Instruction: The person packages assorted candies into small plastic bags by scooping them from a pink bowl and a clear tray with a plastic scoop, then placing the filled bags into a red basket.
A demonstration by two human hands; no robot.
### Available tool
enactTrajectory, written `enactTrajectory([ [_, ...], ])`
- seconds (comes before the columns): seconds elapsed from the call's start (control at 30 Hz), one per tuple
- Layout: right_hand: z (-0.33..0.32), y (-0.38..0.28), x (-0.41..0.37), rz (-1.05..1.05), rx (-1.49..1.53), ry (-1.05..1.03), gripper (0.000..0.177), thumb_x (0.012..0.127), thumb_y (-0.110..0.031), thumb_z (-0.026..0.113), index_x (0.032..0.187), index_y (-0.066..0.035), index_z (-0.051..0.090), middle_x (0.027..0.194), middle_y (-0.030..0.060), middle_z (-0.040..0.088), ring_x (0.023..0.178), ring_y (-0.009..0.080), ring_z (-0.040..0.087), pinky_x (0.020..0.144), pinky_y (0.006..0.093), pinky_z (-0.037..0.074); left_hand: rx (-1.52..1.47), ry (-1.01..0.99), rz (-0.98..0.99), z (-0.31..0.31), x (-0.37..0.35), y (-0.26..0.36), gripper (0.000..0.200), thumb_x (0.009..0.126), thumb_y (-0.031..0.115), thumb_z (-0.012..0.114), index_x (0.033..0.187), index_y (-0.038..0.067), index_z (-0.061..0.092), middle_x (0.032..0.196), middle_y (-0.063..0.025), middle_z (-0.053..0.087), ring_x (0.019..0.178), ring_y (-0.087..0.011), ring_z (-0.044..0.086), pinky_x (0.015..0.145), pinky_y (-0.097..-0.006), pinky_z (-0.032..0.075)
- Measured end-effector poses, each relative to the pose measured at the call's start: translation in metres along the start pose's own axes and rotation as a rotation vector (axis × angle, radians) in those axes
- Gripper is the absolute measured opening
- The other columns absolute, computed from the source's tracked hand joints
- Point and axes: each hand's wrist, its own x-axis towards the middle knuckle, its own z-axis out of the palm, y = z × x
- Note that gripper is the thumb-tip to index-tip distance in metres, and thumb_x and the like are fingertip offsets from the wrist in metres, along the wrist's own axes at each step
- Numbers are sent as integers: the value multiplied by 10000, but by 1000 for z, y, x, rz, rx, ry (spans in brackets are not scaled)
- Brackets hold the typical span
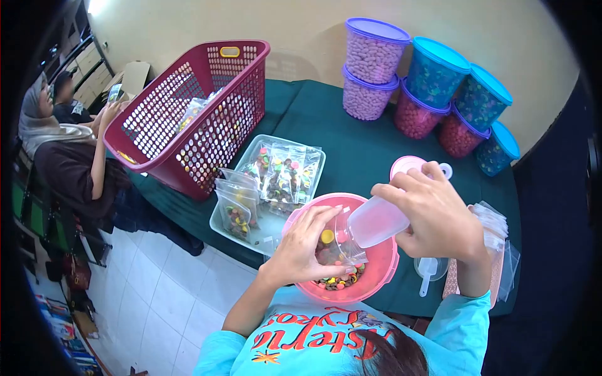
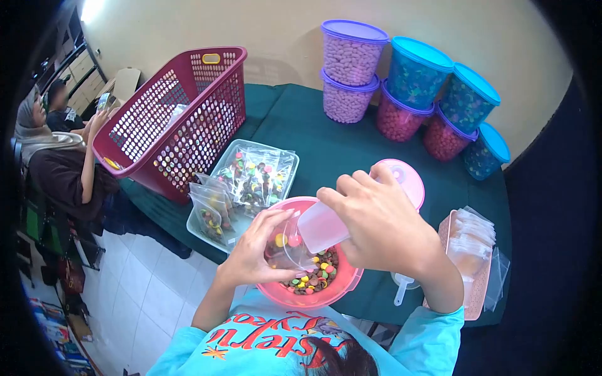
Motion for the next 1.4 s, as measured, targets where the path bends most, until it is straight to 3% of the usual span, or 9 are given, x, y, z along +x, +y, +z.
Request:
enactTrajectory([
  [0.2,-6,-2,-14,84,22,181,481,466,-107,566,944,-57,546,780,84,528,732,237,488,709,338,311,-231,-54,-49,-23,-20,-18,822,443,248,799,1146,-11,460,1073,-149,512,1008,-255,494,868,-359,366],
  [0.33,21,-7,-14,135,-14,-42,435,521,-105,589,941,-24,514,775,106,517,761,244,505,727,355,331,-393,13,4,-40,-42,-39,806,515,224,781,1183,-25,406,1155,-157,480,1043,-241,479,897,-345,356],
  [0.43,73,-18,-3,200,-121,-398,382,570,-108,611,923,-13,498,849,126,548,824,233,544,736,362,365,-932,129,-250,-52,-56,-55,875,540,303,779,1215,-40,340,1199,-219,416,1096,-301,434,926,-404,322],
  [0.53,126,-12,9,254,-63,-522,310,608,-109,616,883,-14,509,731,103,598,712,235,612,552,318,460,-1065,203,-118,-54,-51,-65,955,535,417,758,1235,-40,296,1196,-245,403,1093,-318,434,922,-411,328],
  [0.7,172,-10,23,408,-138,-638,257,634,-141,626,849,-32,539,724,66,611,701,198,619,487,301,448,-1284,89,-188,-63,-52,-85,1054,585,685,544,1268,-43,206,1266,-274,279,1127,-336,380,928,-431,311],
  [0.93,166,-46,35,545,-126,-1035,202,604,-162,652,774,-64,602,750,42,616,719,185,614,561,313,469,-1437,-310,-309,-60,-44,-106,1014,634,713,442,1270,-36,194,1258,-288,269,1089,-349,393,910,-466,310],
  [1.0,169,-54,39,414,-39,-1097,222,637,-192,641,842,-106,633,801,28,616,783,165,604,604,297,469,-1439,-387,-342,-58,-40,-105,1016,634,703,456,1268,-42,182,1272,-290,243,1095,-350,391,913,-465,308],
  [1.1,175,-47,39,456,129,-949,200,603,-154,648,785,-74,627,804,59,615,782,200,603,620,328,483,-1549,-520,-418,-55,-36,-109,1037,600,632,560,1271,-60,178,1288,-254,254,1164,-323,344,964,-414,266],
  [1.4,152,-48,39,635,255,-581,190,567,-120,645,709,-10,586,722,127,603,703,247,606,582,355,488,-1576,-670,-457,-46,-29,-123,1048,578,625,584,1267,-62,196,1270,-257,285,1156,-330,356,965,-406,263],
])
